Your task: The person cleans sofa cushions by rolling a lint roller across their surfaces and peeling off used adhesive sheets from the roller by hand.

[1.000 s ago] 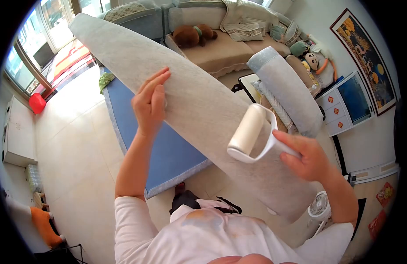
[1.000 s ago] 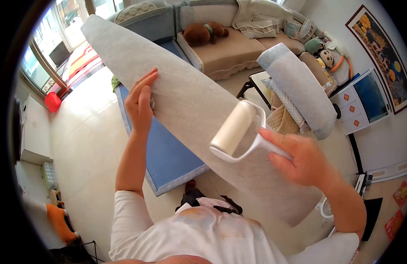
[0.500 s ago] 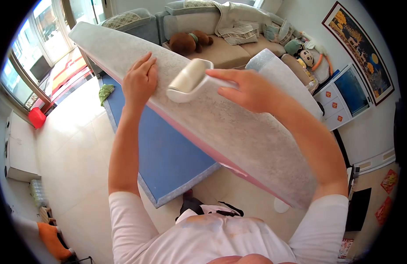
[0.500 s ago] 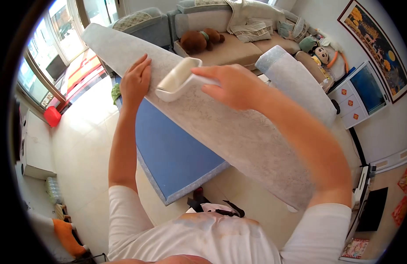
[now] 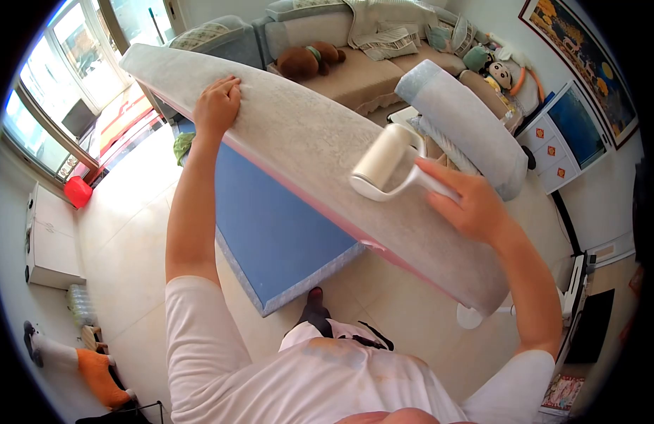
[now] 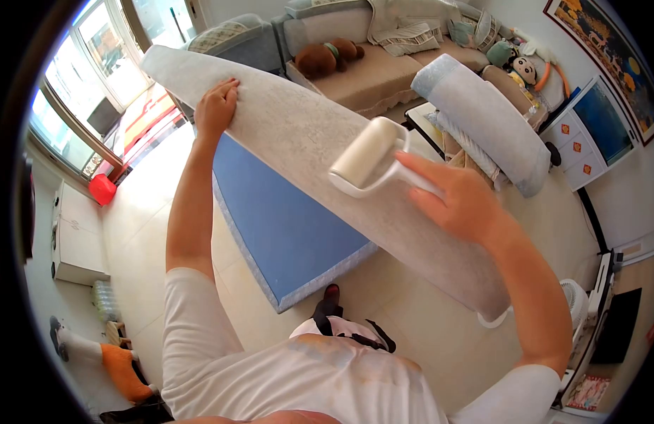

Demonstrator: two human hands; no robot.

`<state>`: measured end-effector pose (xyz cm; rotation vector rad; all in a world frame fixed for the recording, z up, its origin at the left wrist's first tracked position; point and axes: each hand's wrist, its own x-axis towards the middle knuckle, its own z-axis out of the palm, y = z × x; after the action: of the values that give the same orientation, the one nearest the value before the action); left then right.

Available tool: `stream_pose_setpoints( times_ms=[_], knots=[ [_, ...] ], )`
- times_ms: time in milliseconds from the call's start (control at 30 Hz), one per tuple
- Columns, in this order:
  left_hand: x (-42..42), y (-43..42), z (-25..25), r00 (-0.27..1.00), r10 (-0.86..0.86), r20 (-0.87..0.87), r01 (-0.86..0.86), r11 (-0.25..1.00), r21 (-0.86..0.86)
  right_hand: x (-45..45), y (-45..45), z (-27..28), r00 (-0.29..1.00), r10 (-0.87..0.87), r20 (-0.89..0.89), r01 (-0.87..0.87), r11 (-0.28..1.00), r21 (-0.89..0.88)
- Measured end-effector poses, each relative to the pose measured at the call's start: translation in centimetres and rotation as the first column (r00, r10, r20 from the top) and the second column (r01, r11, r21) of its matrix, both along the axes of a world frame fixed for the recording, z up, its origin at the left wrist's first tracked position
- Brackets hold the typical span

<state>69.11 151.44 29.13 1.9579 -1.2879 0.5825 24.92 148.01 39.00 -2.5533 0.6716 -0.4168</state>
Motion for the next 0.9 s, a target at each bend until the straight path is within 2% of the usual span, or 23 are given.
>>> stream_pose_setpoints(
  times_ms=[133,333,400,500,533,633,667,733,833,900],
  knots=[
    [-0.1,0.2,0.2,0.999,0.015,-0.033,-0.014,1.0,0.02,-5.6,2.9,0.2,0.996,-0.088,-0.022,0.09,0.994,0.059],
    [0.6,-0.3,0.2,0.999,0.001,-0.052,0.0,1.0,0.021,-13.7,8.8,1.4,0.959,-0.279,-0.059,0.273,0.958,-0.086],
    [0.7,-0.9,0.1,1.0,-0.013,-0.028,0.014,1.0,0.019,-15.9,10.8,2.4,0.915,-0.381,-0.135,0.347,0.912,-0.22],
    [0.6,-2.2,0.0,1.0,-0.016,-0.026,0.017,1.0,0.009,-17.8,13.5,3.4,0.868,-0.453,-0.202,0.391,0.875,-0.285],
    [0.6,-2.5,-0.1,0.999,-0.028,-0.032,0.028,1.0,0.005,-17.7,13.6,3.0,0.903,-0.392,-0.175,0.323,0.889,-0.326],
    [0.5,-3.5,0.2,0.998,-0.065,-0.02,0.065,0.998,0.013,-15.3,12.3,1.4,0.889,-0.42,-0.181,0.33,0.863,-0.381],
    [0.4,-3.6,0.3,0.998,-0.059,-0.02,0.06,0.997,0.05,-14.3,11.3,1.0,0.899,-0.415,-0.142,0.354,0.877,-0.323],
    [0.2,-3.3,0.4,0.998,-0.05,-0.028,0.052,0.995,0.08,-11.6,9.7,1.1,0.909,-0.392,-0.142,0.325,0.879,-0.349],
    [0.6,-2.7,0.4,0.99,-0.137,-0.046,0.14,0.987,0.082,-6.8,7.4,1.7,0.925,-0.344,-0.159,0.279,0.902,-0.329],
    [1.2,-2.2,0.0,0.966,-0.257,-0.028,0.256,0.966,-0.012,-3.9,6.3,2.0,0.926,-0.332,-0.181,0.271,0.917,-0.293]
  ],
)
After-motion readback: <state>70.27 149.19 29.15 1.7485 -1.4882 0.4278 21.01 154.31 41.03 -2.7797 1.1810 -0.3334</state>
